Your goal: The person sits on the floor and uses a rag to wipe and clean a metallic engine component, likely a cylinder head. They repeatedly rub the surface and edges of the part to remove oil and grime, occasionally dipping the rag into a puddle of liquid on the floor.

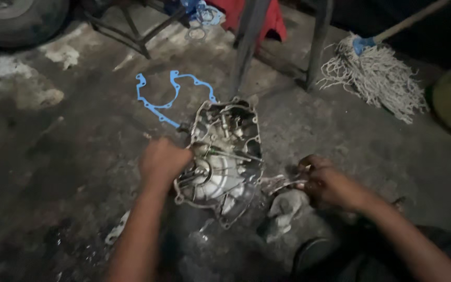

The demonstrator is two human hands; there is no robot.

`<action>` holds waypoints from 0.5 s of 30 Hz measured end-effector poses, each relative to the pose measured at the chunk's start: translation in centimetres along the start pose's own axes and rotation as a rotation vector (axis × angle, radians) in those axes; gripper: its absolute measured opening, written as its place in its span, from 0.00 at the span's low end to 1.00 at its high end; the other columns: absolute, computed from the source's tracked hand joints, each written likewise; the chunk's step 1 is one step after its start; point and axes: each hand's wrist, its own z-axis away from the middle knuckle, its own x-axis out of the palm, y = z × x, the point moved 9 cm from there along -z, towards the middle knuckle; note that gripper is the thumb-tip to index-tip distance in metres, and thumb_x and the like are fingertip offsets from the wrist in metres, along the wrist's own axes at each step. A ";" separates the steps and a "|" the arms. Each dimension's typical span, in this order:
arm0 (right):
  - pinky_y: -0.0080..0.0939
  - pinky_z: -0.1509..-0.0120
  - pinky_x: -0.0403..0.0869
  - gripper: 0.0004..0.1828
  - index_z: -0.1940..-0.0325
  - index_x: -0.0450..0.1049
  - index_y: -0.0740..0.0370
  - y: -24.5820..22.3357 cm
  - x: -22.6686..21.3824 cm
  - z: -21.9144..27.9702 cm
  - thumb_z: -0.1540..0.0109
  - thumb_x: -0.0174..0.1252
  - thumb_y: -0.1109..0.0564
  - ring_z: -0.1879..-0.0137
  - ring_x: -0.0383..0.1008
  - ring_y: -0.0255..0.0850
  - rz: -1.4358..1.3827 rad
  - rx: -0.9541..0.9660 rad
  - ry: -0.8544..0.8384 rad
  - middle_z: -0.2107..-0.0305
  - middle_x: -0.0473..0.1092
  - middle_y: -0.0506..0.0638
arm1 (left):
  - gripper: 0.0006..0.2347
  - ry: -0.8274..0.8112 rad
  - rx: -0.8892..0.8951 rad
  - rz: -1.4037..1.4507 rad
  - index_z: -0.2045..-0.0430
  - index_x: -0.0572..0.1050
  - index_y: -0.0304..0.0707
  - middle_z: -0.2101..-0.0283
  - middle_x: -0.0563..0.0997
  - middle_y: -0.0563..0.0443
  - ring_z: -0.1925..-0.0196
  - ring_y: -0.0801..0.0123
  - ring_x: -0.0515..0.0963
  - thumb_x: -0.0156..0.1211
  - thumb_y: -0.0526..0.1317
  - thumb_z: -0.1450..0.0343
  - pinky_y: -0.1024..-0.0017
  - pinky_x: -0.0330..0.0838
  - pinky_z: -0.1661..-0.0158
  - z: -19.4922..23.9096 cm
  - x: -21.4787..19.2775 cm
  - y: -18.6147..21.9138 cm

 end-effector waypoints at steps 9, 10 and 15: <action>0.45 0.48 0.72 0.13 0.51 0.76 0.65 6.7 -2.1 0.8 0.33 0.57 0.54 0.56 0.71 0.41 -0.699 0.348 0.304 0.63 0.74 0.50 | 0.23 -0.066 -0.041 -0.039 0.60 0.82 0.29 0.51 0.81 0.25 0.45 0.38 0.81 0.64 0.49 0.42 0.52 0.74 0.44 -1.3 2.0 -2.3; 0.46 0.50 0.72 0.13 0.50 0.75 0.66 7.1 -2.0 0.7 0.33 0.57 0.53 0.56 0.70 0.41 -0.834 0.370 0.345 0.63 0.71 0.50 | 0.23 -0.088 -0.027 -0.082 0.59 0.83 0.29 0.50 0.81 0.26 0.45 0.39 0.81 0.64 0.49 0.42 0.52 0.74 0.44 -1.1 1.8 -2.1; 0.48 0.49 0.74 0.19 0.48 0.75 0.64 4.4 0.5 1.5 0.37 0.58 0.48 0.53 0.75 0.48 -1.207 0.628 0.304 0.57 0.76 0.55 | 0.18 -0.175 -0.033 -0.317 0.59 0.81 0.41 0.50 0.79 0.37 0.46 0.46 0.79 0.65 0.50 0.38 0.52 0.74 0.48 1.6 -1.2 2.0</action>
